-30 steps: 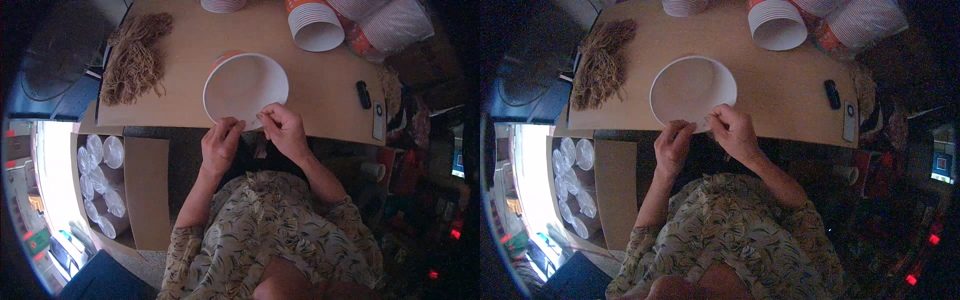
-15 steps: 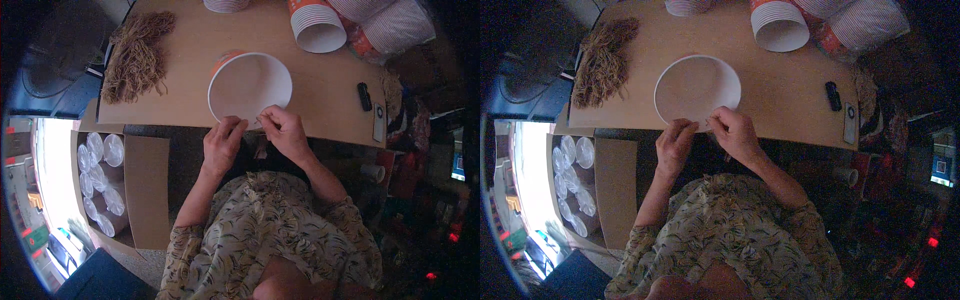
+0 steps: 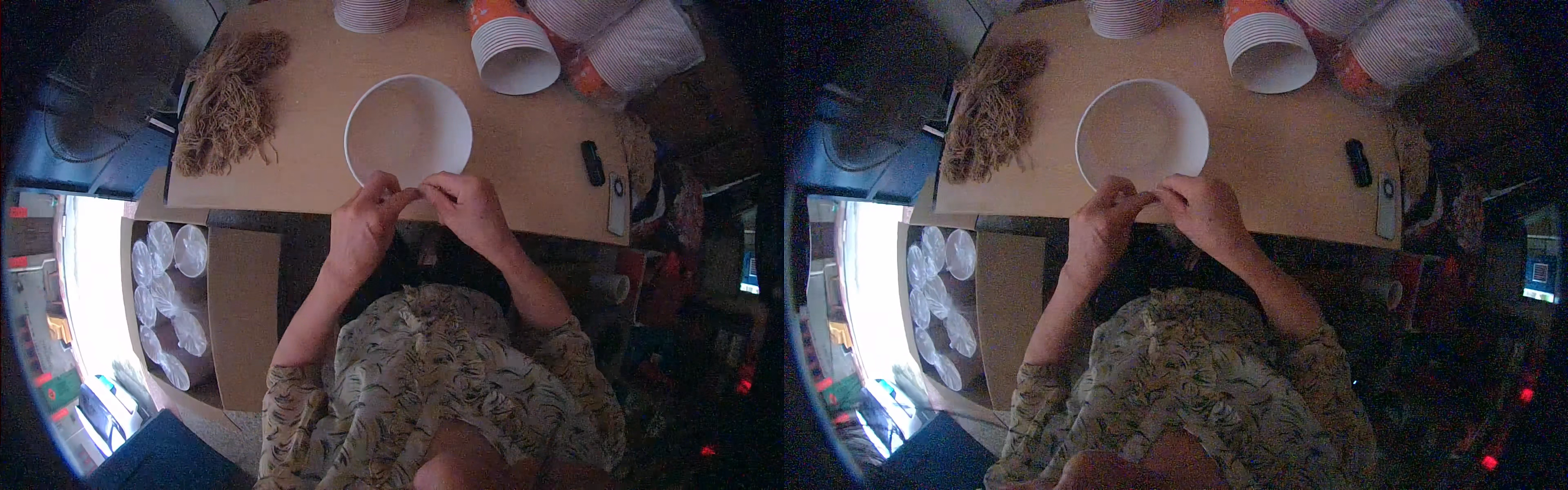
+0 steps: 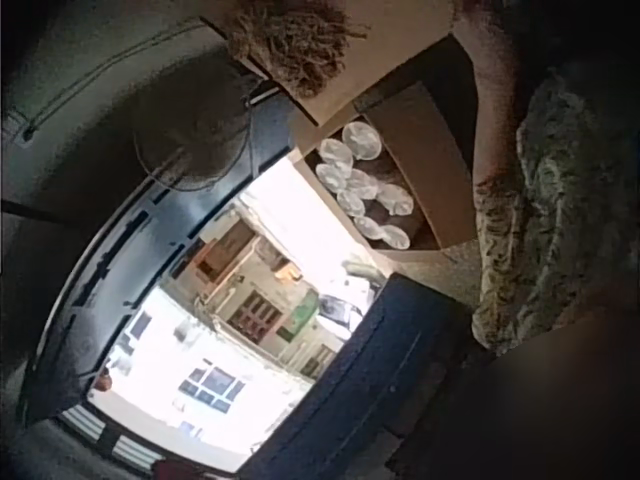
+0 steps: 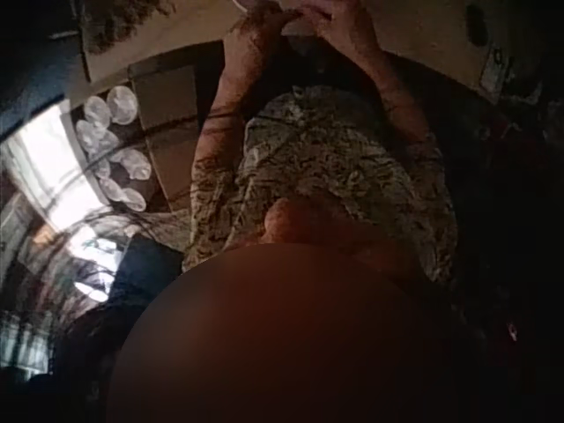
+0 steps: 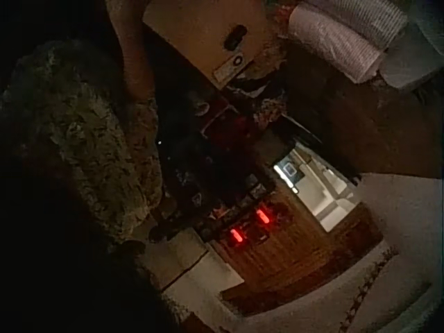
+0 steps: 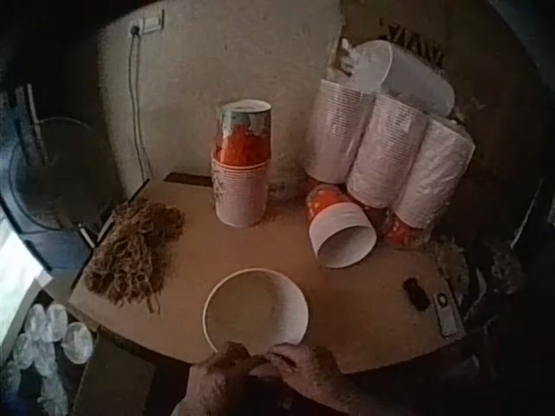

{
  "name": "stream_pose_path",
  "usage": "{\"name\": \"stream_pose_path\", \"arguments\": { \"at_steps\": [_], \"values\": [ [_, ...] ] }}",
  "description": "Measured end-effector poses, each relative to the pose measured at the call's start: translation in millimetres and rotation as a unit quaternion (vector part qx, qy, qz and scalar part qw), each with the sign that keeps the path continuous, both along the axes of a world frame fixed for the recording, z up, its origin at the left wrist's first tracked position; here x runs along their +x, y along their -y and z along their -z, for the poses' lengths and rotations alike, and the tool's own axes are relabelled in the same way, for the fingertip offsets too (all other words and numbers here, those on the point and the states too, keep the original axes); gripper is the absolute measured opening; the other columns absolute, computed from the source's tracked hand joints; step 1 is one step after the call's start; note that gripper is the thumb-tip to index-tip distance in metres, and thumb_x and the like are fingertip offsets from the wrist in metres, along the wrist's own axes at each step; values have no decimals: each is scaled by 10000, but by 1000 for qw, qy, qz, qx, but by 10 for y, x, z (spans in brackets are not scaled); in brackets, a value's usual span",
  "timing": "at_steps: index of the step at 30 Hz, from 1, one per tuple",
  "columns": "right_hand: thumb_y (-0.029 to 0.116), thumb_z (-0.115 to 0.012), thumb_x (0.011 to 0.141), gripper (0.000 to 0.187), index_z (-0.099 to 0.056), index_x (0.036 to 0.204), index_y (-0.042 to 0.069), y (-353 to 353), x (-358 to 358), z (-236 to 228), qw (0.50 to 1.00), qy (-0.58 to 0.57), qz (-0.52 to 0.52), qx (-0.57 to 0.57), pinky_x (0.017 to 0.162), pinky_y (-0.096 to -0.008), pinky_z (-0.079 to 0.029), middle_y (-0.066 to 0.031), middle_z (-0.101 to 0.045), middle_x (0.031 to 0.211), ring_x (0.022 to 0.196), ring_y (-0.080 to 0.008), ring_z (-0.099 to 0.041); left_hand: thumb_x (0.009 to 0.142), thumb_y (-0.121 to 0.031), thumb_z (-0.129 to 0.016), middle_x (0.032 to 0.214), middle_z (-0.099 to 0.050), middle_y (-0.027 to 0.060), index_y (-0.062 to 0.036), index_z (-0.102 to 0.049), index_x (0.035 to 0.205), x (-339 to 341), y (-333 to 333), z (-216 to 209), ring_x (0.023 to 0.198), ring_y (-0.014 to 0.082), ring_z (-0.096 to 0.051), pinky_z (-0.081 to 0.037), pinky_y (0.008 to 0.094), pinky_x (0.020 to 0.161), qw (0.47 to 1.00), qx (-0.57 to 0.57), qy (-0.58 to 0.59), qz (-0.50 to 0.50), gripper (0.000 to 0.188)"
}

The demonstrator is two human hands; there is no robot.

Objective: Attach string handles to cardboard containers by threading them through pre-punched holes.

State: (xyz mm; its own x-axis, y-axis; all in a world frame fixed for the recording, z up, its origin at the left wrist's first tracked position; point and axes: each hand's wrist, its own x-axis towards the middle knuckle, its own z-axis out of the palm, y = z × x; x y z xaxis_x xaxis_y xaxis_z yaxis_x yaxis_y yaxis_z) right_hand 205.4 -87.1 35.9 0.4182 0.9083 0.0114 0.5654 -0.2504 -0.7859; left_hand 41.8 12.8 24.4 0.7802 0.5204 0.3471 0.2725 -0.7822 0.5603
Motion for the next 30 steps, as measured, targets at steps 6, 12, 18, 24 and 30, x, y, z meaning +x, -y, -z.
{"name": "stream_pose_path", "arguments": {
  "at_steps": [6,12,18,24,30],
  "values": [
    [176,-580,978,224,-679,1074,0,-4,152,16,998,49,-28,34,564,-311,-488,-86,-662,724,611,-86,-581,828,-28,-584,938,-602,63,-210,-712,1059,95,-131,-58,791,281,-680,-560,397,660,1000,11,-2,21,321],
    [158,-551,987,347,-535,1297,1,104,87,-73,972,-179,52,144,620,-254,-487,-28,-646,800,650,-88,-573,843,-50,-629,896,-605,82,-186,-720,1032,162,-196,-113,744,302,-675,-554,412,628,999,-40,25,12,250],
    [183,-637,945,345,-543,1218,-5,197,6,400,964,-165,113,174,696,-262,-505,-36,-641,893,794,-101,-606,832,-13,-653,892,-605,101,-158,-718,1040,199,-215,-124,772,308,-669,-544,401,646,996,-65,55,38,262],
    [209,-718,900,240,-671,978,-13,27,-142,528,964,-213,97,125,598,-235,-486,-11,-643,755,650,-73,-578,841,-10,-661,901,-611,120,-141,-721,1048,224,-216,-95,792,303,-668,-543,398,658,994,-89,55,44,253],
    [157,-685,921,170,-695,926,-12,44,-128,488,944,-259,103,177,529,-249,-451,-2,-643,708,609,-55,-559,840,-14,-668,895,-613,114,-140,-726,1047,240,-218,-123,779,294,-668,-543,391,657,992,-111,38,38,249]
  ]
}}
